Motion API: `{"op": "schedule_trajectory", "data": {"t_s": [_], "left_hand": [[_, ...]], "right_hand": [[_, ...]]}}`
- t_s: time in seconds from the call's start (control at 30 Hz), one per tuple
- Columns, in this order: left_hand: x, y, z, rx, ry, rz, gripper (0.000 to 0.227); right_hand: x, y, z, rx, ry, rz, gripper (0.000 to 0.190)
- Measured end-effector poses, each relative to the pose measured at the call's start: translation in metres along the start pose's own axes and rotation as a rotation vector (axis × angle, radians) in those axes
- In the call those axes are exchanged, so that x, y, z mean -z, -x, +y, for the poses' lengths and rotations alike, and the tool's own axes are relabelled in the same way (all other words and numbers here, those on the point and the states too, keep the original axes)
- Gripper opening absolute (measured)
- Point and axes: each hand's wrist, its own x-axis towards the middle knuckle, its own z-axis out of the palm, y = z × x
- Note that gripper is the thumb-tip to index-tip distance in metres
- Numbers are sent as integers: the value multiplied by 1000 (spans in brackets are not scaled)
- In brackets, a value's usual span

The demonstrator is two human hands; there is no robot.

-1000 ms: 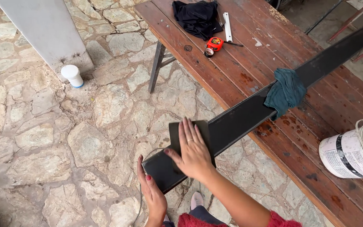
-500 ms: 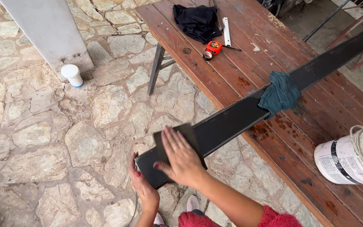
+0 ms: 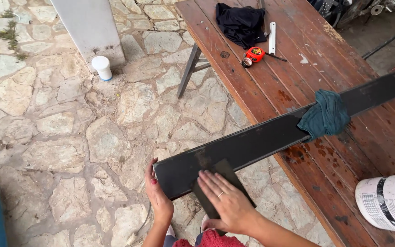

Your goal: Sanding and cleaning a long metal beam using sandpaper and a wet cloth on a wooden workbench.

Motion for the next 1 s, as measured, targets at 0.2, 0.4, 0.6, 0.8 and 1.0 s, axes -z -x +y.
{"op": "schedule_trajectory", "data": {"t_s": [0.2, 0.4, 0.6, 0.8, 1.0], "left_hand": [[-2, 1, -1, 25, -25, 10, 71], [1, -5, 8, 4, -73, -2, 71], [1, -10, -1, 12, -60, 2, 68], [-4, -5, 1, 133, 35, 34, 72], [-2, -11, -2, 134, 39, 37, 74]], "right_hand": [[-15, -37, 18, -111, 128, 55, 120], [-12, -14, 39, 53, 134, 58, 129], [15, -53, 14, -19, -314, -218, 123], [3, -50, 52, -78, -253, -219, 125], [14, -48, 33, 11, -319, -206, 122]]}}
